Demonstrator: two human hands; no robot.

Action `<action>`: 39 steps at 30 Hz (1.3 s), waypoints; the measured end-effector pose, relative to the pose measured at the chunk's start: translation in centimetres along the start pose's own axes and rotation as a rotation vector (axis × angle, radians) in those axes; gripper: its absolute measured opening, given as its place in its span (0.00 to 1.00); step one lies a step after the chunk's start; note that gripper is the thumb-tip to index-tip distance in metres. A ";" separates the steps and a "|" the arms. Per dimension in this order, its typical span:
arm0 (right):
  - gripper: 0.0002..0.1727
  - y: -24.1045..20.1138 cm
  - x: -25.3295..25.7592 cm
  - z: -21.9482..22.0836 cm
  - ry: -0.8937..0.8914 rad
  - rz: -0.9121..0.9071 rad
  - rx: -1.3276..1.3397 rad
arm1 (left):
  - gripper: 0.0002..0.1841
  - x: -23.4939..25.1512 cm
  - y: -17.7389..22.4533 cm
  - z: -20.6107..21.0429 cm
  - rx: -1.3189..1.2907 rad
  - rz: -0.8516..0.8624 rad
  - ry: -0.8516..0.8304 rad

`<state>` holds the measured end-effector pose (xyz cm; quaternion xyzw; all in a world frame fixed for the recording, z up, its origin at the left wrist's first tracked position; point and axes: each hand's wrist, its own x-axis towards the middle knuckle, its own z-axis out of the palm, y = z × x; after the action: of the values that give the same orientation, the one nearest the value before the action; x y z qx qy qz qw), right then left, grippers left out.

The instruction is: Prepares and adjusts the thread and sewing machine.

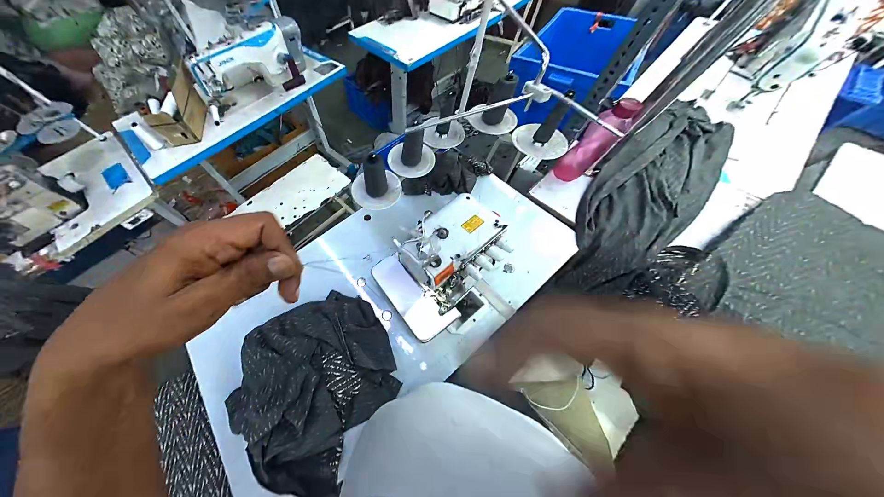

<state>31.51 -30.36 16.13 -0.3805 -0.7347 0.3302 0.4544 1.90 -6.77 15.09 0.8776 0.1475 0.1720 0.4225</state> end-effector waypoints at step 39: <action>0.10 2.4 12.9 -0.9 -0.266 -0.180 -0.534 | 0.11 2.8 -2.3 4.9 -0.639 0.159 0.185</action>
<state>29.14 -17.96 19.81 -0.3733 -0.8792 0.1308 0.2657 6.23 -7.60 10.88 0.6904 0.0549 0.3208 0.6461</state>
